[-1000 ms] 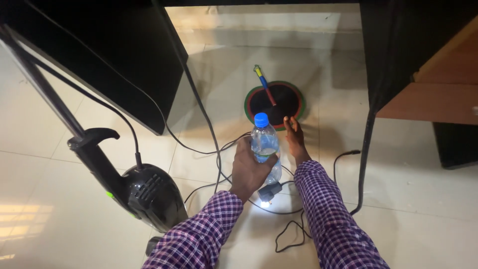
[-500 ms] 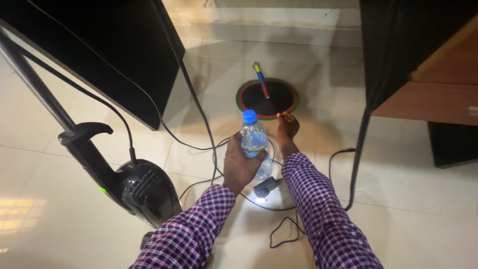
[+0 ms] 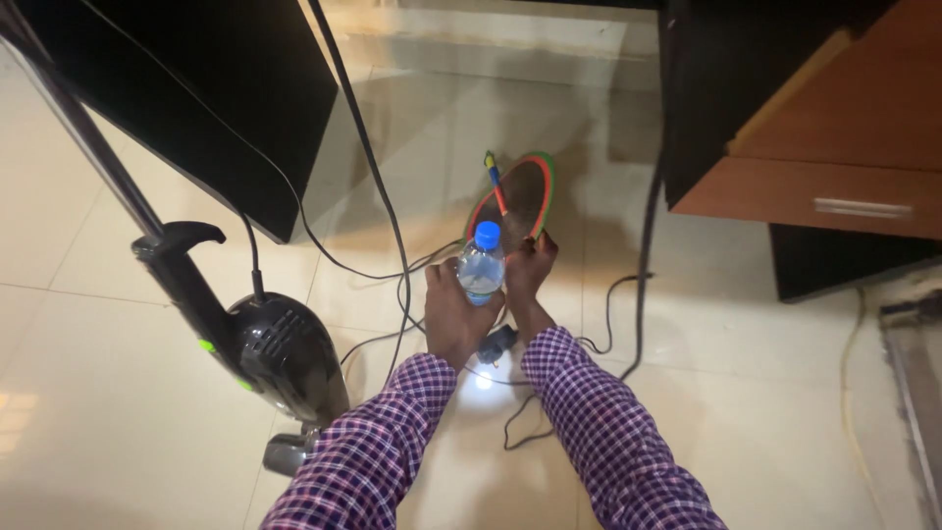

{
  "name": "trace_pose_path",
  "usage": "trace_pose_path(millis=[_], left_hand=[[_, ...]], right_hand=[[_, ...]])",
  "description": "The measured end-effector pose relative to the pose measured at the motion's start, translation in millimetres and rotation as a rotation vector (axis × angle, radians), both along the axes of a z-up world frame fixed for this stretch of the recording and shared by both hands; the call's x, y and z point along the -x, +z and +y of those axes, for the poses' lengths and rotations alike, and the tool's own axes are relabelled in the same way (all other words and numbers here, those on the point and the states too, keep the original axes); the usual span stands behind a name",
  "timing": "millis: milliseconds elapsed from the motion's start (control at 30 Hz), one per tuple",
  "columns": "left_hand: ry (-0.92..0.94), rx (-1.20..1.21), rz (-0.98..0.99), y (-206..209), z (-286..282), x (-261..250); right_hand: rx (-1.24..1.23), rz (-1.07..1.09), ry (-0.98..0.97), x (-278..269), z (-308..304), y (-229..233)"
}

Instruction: The recorder manipulates a vacuum cleaner, adjusts a power strip, moves a chair with clothes on it, and handles a water bottle in a bedroom.

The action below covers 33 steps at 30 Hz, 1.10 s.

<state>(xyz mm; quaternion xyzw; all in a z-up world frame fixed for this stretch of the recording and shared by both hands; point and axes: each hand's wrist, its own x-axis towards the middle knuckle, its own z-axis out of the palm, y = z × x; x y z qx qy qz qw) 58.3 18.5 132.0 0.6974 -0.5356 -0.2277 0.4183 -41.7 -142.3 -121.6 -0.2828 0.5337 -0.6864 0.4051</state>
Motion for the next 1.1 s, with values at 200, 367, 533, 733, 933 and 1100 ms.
trace_pose_path(millis=[200, 367, 533, 733, 933, 1100], left_hand=[[-0.091, 0.013, -0.033, 45.2, 42.2, 9.3], [-0.197, -0.004, 0.002, 85.4, 101.9, 8.1], [-0.215, -0.147, 0.2, 157.4, 173.6, 2.9], [-0.185, -0.487, 0.705, 246.5, 216.6, -2.7], [-0.122, -0.596, 0.999, 332.0, 197.3, -20.3], [-0.155, -0.439, 1.408, 383.5, 165.1, -27.5]], right_hand=[[0.063, 0.441, 0.052, 15.9, 116.2, 184.6], [-0.196, 0.605, 0.209, 41.9, 200.9, 269.5], [-0.009, 0.81, 0.183, 71.5, 292.5, 363.1], [-0.398, 0.541, 0.207, 108.7, 386.9, 514.5], [-0.332, 0.272, 0.19, 138.7, 437.8, 635.7], [-0.248, -0.011, 0.23, 155.3, 452.4, 698.8]])
